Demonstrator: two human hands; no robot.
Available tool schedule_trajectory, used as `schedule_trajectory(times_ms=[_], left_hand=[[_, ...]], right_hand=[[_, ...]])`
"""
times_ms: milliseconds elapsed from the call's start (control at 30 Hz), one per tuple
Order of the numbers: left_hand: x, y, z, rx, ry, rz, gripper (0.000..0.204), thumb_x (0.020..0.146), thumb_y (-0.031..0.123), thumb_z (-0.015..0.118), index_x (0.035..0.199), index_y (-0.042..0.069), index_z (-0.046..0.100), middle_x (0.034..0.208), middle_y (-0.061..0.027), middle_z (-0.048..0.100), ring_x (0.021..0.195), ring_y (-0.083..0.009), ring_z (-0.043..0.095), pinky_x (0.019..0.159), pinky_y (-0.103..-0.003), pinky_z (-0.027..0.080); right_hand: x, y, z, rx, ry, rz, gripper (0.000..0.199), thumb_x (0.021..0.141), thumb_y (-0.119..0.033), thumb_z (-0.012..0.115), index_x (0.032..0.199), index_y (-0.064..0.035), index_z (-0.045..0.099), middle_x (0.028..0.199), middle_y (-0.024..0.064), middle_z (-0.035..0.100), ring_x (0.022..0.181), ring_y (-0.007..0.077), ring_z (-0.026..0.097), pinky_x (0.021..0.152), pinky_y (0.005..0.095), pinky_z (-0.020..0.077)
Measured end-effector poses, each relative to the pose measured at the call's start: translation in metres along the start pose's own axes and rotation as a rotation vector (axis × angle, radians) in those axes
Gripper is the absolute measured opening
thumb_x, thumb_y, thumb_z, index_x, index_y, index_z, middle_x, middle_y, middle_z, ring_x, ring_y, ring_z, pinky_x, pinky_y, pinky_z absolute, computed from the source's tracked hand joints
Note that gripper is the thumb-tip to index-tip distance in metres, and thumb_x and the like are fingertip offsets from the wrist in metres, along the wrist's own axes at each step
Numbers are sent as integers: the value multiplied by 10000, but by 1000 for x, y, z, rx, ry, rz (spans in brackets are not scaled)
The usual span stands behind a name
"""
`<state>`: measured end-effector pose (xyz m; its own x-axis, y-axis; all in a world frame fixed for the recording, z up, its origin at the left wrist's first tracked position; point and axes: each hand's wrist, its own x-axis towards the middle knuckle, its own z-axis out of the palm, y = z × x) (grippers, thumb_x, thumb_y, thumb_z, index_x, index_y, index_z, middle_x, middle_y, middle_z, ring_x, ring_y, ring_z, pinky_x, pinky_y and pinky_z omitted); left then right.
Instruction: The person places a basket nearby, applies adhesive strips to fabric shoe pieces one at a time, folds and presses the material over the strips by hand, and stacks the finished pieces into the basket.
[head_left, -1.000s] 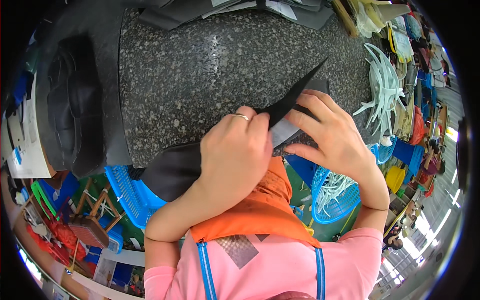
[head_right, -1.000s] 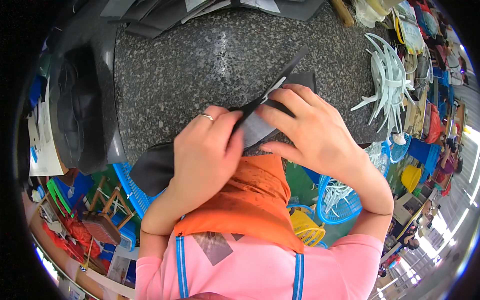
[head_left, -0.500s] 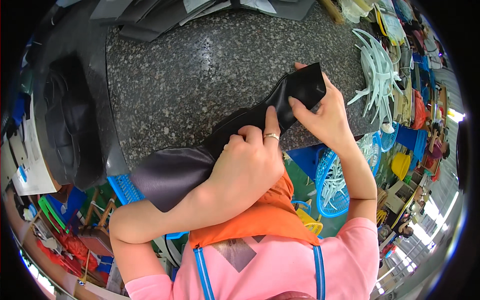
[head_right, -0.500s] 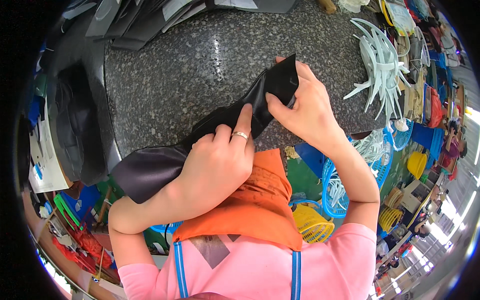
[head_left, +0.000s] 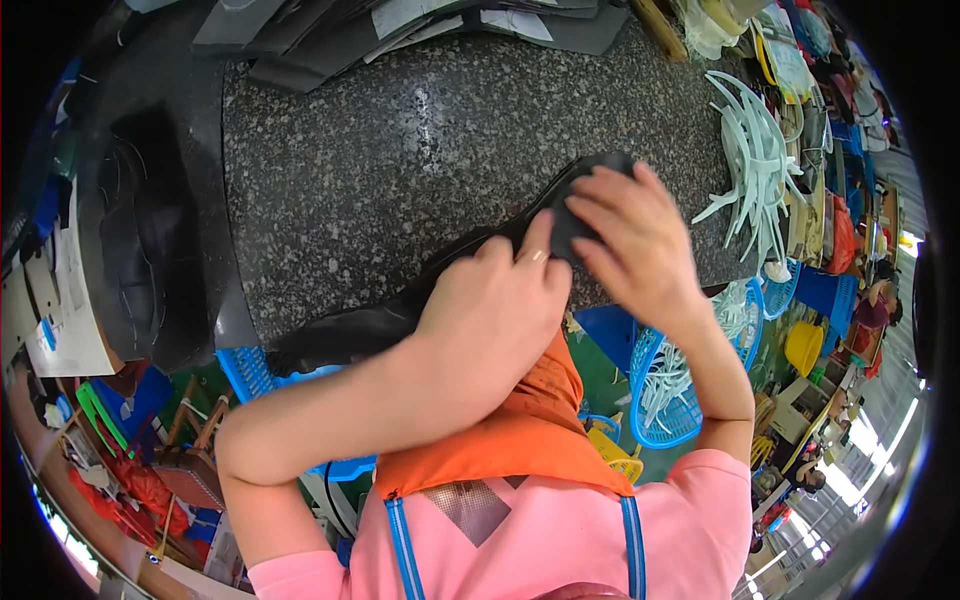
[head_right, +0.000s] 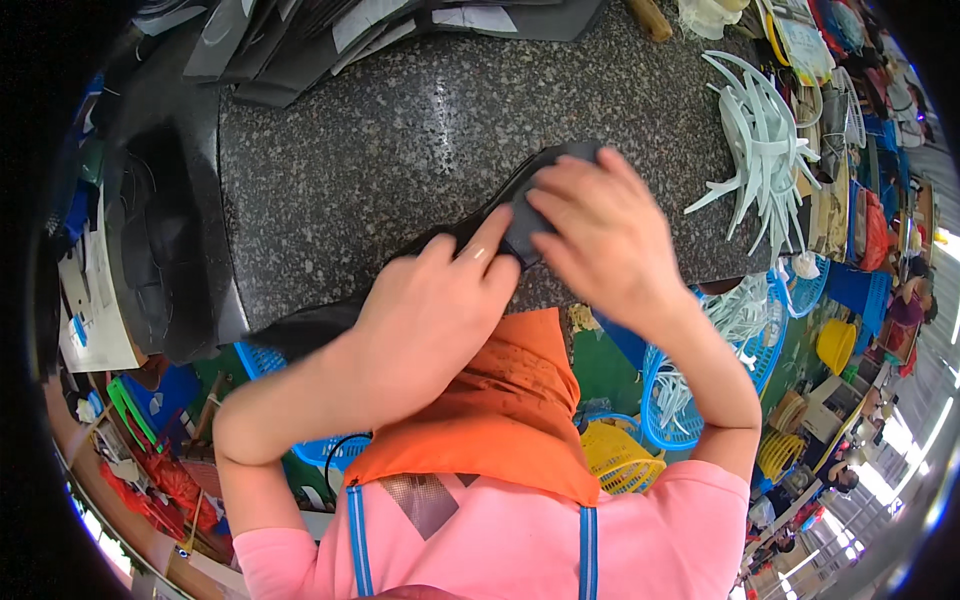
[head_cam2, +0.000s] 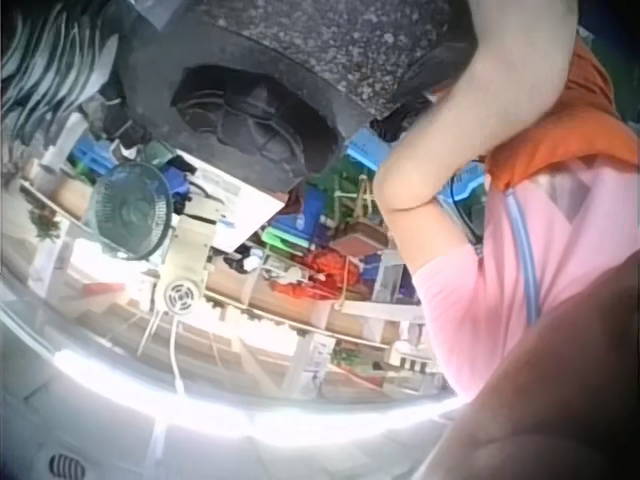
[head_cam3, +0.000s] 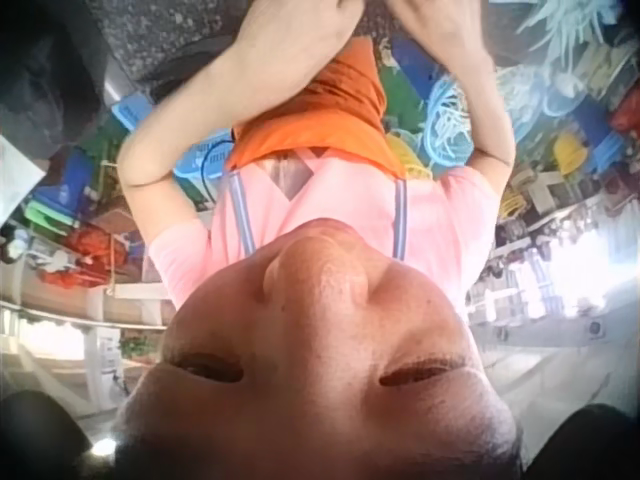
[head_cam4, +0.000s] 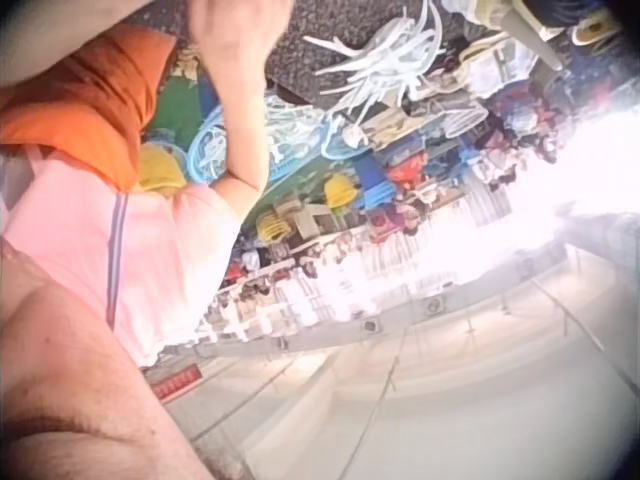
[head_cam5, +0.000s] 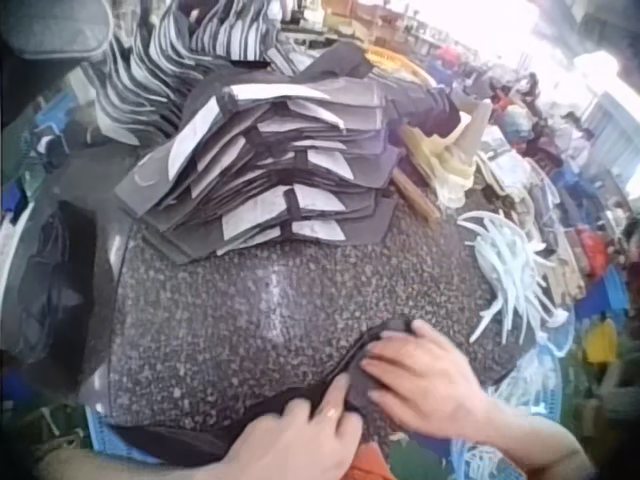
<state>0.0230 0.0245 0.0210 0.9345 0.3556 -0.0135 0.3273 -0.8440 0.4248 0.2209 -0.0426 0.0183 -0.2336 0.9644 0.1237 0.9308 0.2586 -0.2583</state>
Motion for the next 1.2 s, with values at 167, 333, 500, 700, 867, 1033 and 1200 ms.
schedule_trajectory(times_ms=[167,333,500,700,867,1033,1200], left_hand=[[-36,1,-8,-243,86,-301,353,820,96,688,1151,34,582,945,-137,718,780,-277,696,679,-352,564],[-51,-16,-11,-477,148,-487,317,760,182,791,1021,41,676,979,-123,709,893,-303,695,778,-373,543],[-59,-18,-5,-559,189,-339,367,718,181,802,1016,10,673,1056,-107,642,970,-308,625,870,-370,498],[-58,-23,2,-581,189,-327,205,799,97,699,972,-10,680,1027,-109,630,966,-303,615,853,-380,487],[-52,-21,2,-583,172,-381,147,807,52,648,930,-22,679,1016,-119,619,968,-292,603,844,-382,477],[-52,-23,5,-483,199,-264,144,799,42,648,932,5,686,988,-105,592,907,-294,584,807,-380,478],[-62,-10,11,-242,139,-180,261,755,100,697,1013,55,694,1034,-102,586,928,-288,586,821,-401,485]], right_hand=[[3,-7,-2,177,-92,-175,517,696,-337,790,1073,-11,653,1097,125,640,1053,323,625,939,438,509],[26,-14,-10,232,-84,-290,421,674,-283,774,968,-14,639,972,103,606,948,291,618,806,381,534],[47,-13,16,524,-223,-319,86,785,-124,625,793,-47,589,783,62,540,819,255,563,713,367,499],[43,-18,17,573,-249,-350,64,788,-109,647,811,-60,612,887,66,544,915,253,539,790,362,477],[34,-18,10,394,-284,-439,157,745,-135,671,878,-54,645,976,71,569,957,263,556,820,375,487],[26,-14,14,243,-246,-553,245,691,-141,708,920,-59,679,1031,77,603,1012,272,587,859,384,501],[24,-22,20,288,-116,-450,194,716,-202,636,861,-72,644,1012,59,592,999,241,580,859,359,482]])
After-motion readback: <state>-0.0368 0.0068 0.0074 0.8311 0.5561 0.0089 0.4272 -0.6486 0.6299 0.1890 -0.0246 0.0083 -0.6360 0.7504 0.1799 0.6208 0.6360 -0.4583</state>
